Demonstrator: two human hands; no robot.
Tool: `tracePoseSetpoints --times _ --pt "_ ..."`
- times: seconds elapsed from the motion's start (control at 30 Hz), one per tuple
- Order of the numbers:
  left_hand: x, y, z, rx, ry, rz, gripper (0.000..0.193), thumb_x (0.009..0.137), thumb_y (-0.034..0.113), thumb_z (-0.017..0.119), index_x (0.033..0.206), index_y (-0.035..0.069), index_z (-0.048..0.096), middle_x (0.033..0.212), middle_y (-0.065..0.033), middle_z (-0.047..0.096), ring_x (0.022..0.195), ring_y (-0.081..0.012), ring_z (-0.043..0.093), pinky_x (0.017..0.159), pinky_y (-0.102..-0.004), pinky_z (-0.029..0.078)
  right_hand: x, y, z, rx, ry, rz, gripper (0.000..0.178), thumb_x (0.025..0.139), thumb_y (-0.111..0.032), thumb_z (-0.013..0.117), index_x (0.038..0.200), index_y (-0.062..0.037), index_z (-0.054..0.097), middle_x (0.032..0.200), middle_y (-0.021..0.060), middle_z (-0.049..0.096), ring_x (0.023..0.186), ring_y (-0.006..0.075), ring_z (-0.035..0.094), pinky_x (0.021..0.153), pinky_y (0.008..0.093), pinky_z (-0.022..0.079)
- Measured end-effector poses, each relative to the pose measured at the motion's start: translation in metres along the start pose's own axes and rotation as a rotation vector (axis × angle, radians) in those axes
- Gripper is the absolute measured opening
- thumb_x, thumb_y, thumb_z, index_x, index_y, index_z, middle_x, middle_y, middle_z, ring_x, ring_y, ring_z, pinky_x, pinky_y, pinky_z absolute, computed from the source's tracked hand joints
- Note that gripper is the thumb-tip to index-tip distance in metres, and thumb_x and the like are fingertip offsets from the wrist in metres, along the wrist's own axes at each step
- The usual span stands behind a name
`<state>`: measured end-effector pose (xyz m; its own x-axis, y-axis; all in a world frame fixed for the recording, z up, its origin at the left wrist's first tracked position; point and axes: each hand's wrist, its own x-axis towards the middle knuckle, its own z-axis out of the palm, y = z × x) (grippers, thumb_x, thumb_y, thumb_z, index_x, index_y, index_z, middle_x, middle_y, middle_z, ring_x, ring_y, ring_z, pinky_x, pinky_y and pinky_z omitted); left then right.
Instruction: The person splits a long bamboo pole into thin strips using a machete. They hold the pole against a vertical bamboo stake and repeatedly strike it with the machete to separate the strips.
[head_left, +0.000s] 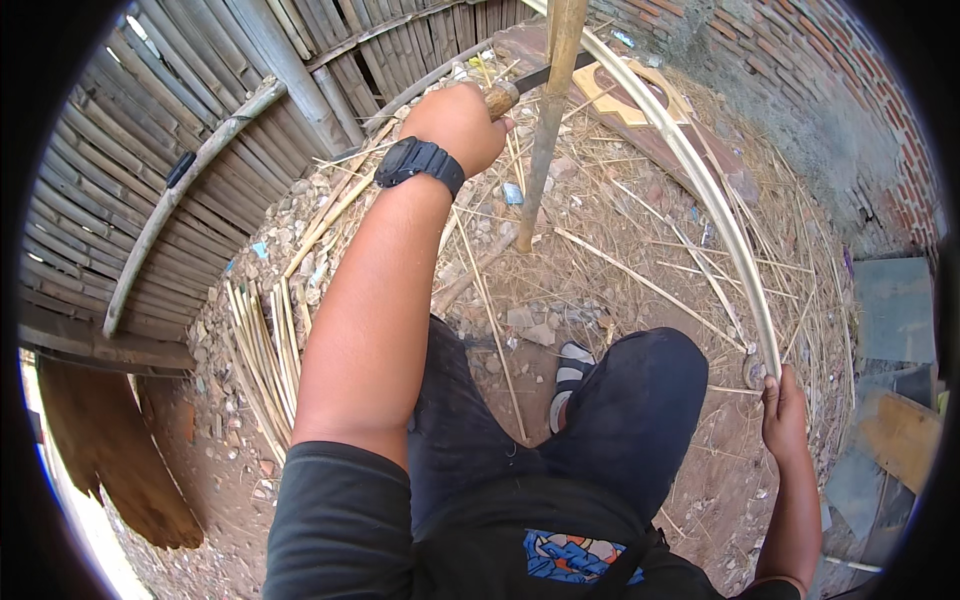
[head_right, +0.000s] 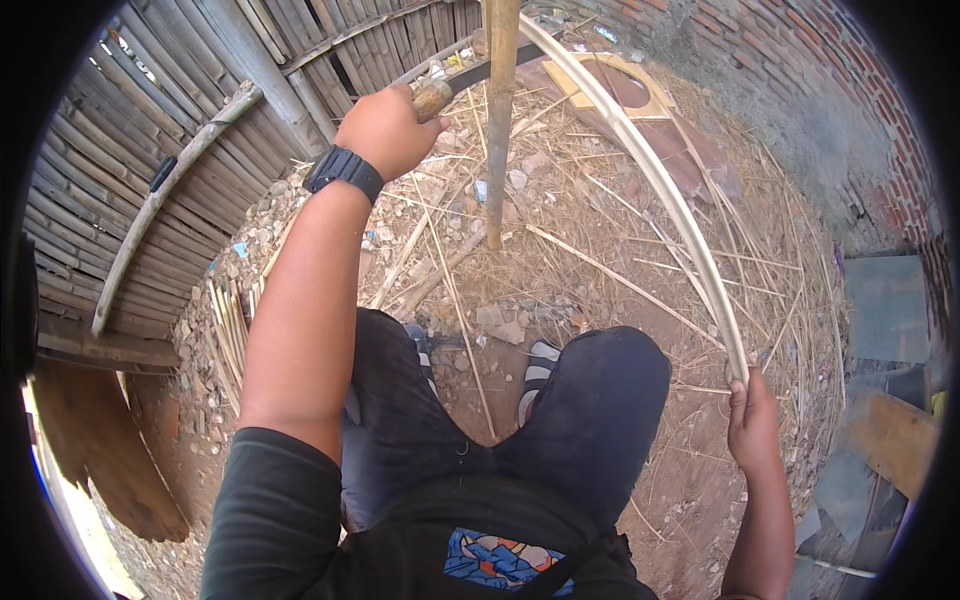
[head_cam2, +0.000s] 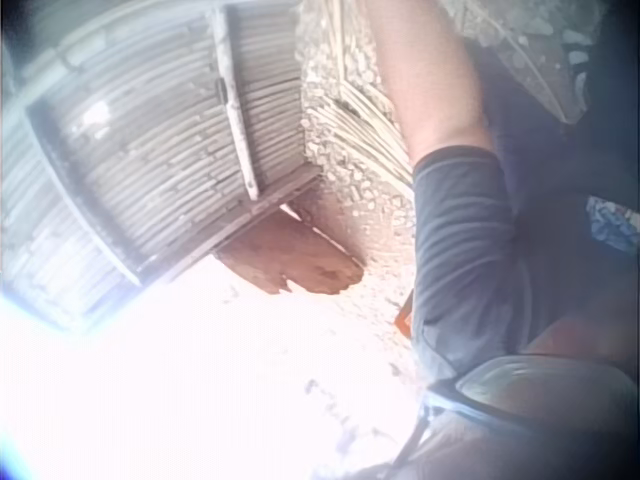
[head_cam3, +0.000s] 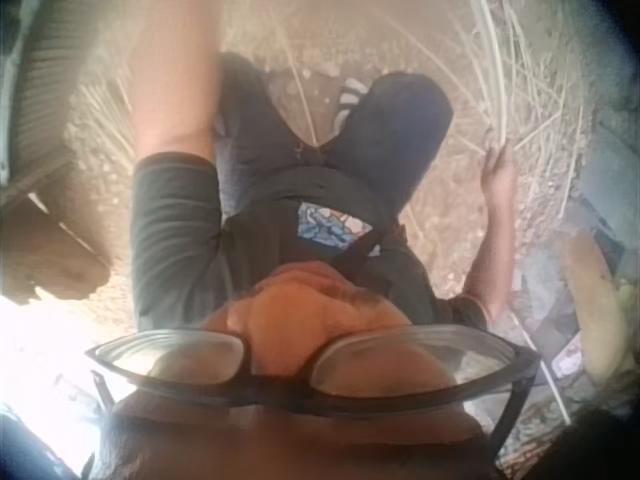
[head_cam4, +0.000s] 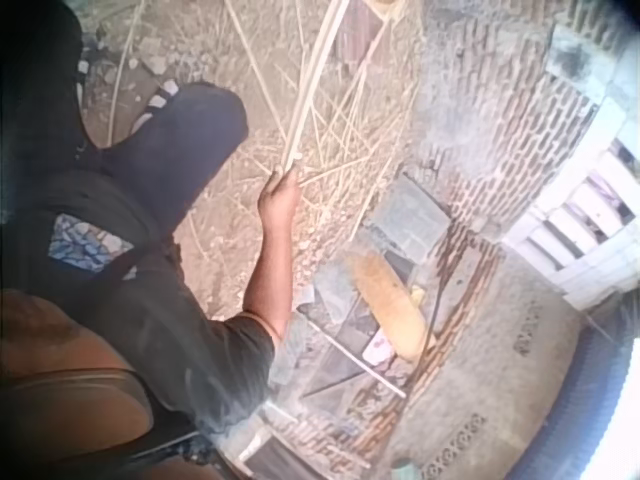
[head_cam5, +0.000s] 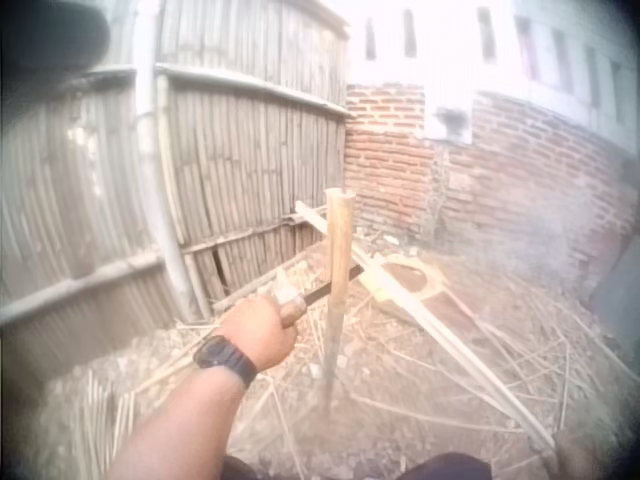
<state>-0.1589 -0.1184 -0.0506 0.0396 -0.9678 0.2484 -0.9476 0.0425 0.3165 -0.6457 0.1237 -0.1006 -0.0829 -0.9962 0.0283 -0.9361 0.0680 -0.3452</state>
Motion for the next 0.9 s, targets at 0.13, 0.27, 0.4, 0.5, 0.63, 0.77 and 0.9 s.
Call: tracePoseSetpoints --times 0.13,0.27,0.4,0.5,0.63,0.77,0.9 --pt "-0.003 -0.007 0.000 0.017 0.006 0.004 0.052 0.085 0.045 0.071 0.102 -0.004 0.068 0.094 -0.0241 0.070 0.093 -0.0388 0.068 0.084 -0.0455 0.054 -0.003 -0.031 -0.041 0.359 0.047 0.189 0.033 0.107 -0.034 0.046 0.111 -0.0029 0.056 0.069 -0.0052 0.046 0.055 0.0041 0.037 0.049 0.0229 0.030" --pt "-0.001 -0.012 0.003 0.020 0.022 -0.010 0.052 0.085 0.044 0.071 0.102 -0.005 0.068 0.093 -0.0242 0.071 0.093 -0.0387 0.068 0.083 -0.0457 0.054 0.004 -0.036 -0.091 0.644 0.519 0.065 0.037 0.107 -0.036 0.044 0.119 -0.0026 0.055 0.070 -0.0067 0.042 0.053 -0.0007 0.033 0.044 0.0173 0.024" --pt "-0.004 -0.014 0.003 0.012 0.021 -0.030 0.051 0.085 0.044 0.070 0.102 -0.005 0.068 0.092 -0.0247 0.070 0.092 -0.0389 0.069 0.083 -0.0457 0.054 0.024 -0.031 -0.111 0.764 0.752 -0.221 0.030 0.108 -0.029 0.041 0.122 -0.0029 0.048 0.076 -0.0011 0.043 0.054 0.0031 0.035 0.044 0.0191 0.029" --pt "-0.004 -0.009 0.003 0.004 0.019 -0.012 0.051 0.085 0.044 0.070 0.101 -0.005 0.067 0.092 -0.0250 0.070 0.091 -0.0388 0.069 0.082 -0.0454 0.054 0.033 -0.011 -0.075 0.760 0.718 -0.269 0.026 0.108 -0.029 0.042 0.118 -0.0051 0.047 0.076 -0.0012 0.043 0.056 0.0044 0.037 0.047 0.0204 0.031" --pt "-0.003 -0.004 0.003 0.007 0.007 -0.005 0.051 0.086 0.043 0.070 0.100 -0.005 0.067 0.091 -0.0250 0.070 0.090 -0.0388 0.069 0.082 -0.0452 0.054 0.004 -0.007 -0.013 0.000 0.179 -0.007 0.027 0.106 -0.026 0.047 0.110 0.0009 0.049 0.068 0.0039 0.048 0.059 0.0112 0.045 0.052 0.0308 0.035" --pt "-0.006 -0.002 0.002 0.023 0.013 -0.007 0.051 0.086 0.043 0.071 0.100 -0.006 0.066 0.091 -0.0247 0.070 0.090 -0.0390 0.069 0.083 -0.0452 0.054 -0.002 -0.018 -0.057 -0.046 0.032 -0.041 0.030 0.106 -0.027 0.047 0.110 0.0023 0.052 0.068 0.0053 0.044 0.060 0.0124 0.044 0.052 0.0334 0.034" --pt "-0.003 -0.011 0.006 0.017 0.031 -0.005 0.049 0.086 0.043 0.071 0.102 -0.004 0.067 0.091 -0.0247 0.070 0.091 -0.0388 0.069 0.083 -0.0452 0.054 -0.007 -0.020 -0.101 0.533 0.387 0.096 0.035 0.107 -0.032 0.047 0.121 -0.0021 0.056 0.074 -0.0053 0.044 0.057 0.0011 0.034 0.049 0.0210 0.025"
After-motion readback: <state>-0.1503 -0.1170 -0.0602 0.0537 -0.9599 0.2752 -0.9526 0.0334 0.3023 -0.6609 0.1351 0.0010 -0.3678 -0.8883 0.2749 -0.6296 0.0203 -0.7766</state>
